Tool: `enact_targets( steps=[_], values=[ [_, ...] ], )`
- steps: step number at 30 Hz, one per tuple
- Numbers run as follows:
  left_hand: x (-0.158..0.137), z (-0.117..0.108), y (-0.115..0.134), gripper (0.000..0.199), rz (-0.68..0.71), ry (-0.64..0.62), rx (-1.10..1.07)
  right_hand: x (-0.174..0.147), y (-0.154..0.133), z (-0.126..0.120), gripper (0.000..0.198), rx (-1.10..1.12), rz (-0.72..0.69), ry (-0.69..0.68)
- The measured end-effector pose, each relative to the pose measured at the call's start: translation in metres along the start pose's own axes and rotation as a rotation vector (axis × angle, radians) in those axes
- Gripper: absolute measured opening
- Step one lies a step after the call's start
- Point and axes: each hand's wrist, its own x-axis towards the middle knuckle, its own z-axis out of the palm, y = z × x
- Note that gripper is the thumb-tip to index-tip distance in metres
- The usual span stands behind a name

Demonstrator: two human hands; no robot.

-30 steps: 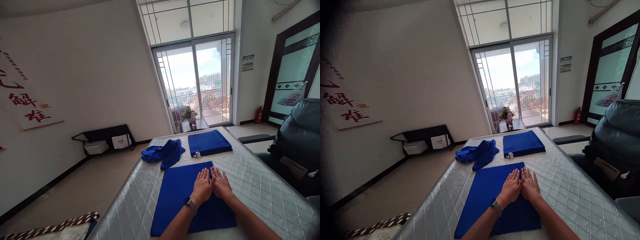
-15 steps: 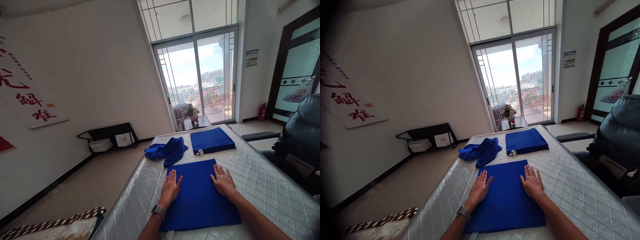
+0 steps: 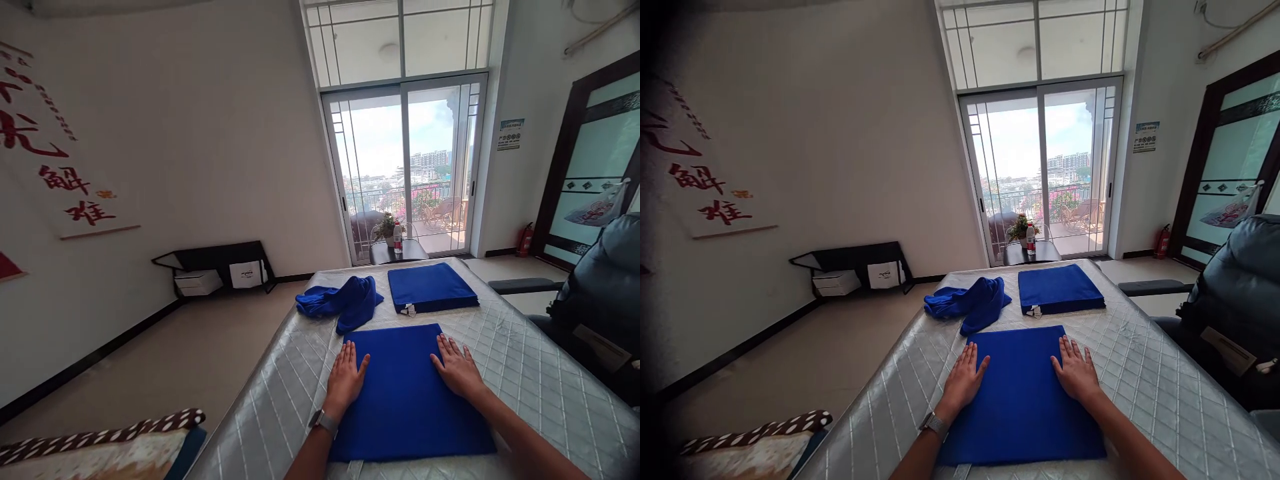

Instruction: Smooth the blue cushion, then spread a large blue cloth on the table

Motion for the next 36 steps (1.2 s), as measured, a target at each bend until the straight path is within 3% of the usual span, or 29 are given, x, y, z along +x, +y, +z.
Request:
enact_targets(
  steps=[9, 18, 26, 30, 36],
  values=[
    [0.000, 0.003, -0.001, 0.086, 0.003, 0.004, 0.007, 0.023, -0.009, -0.021, 0.068, -0.020, -0.037, 0.014],
    [0.001, 0.005, -0.001, 0.086, 0.000, 0.015, -0.010, 0.038, -0.001, -0.002, 0.068, 0.001, -0.013, 0.062],
    [0.002, -0.002, 0.007, 0.085, -0.010, -0.026, 0.049, 0.038, 0.002, -0.002, 0.069, 0.035, -0.018, 0.072],
    [0.004, -0.004, 0.043, 0.077, 0.140, -0.013, 0.032, 0.039, 0.002, -0.001, 0.069, 0.056, -0.016, 0.093],
    [0.026, 0.001, 0.151, 0.063, 0.434, 0.006, -0.121, 0.038, 0.004, 0.000, 0.067, 0.051, -0.025, 0.102]
  ],
)
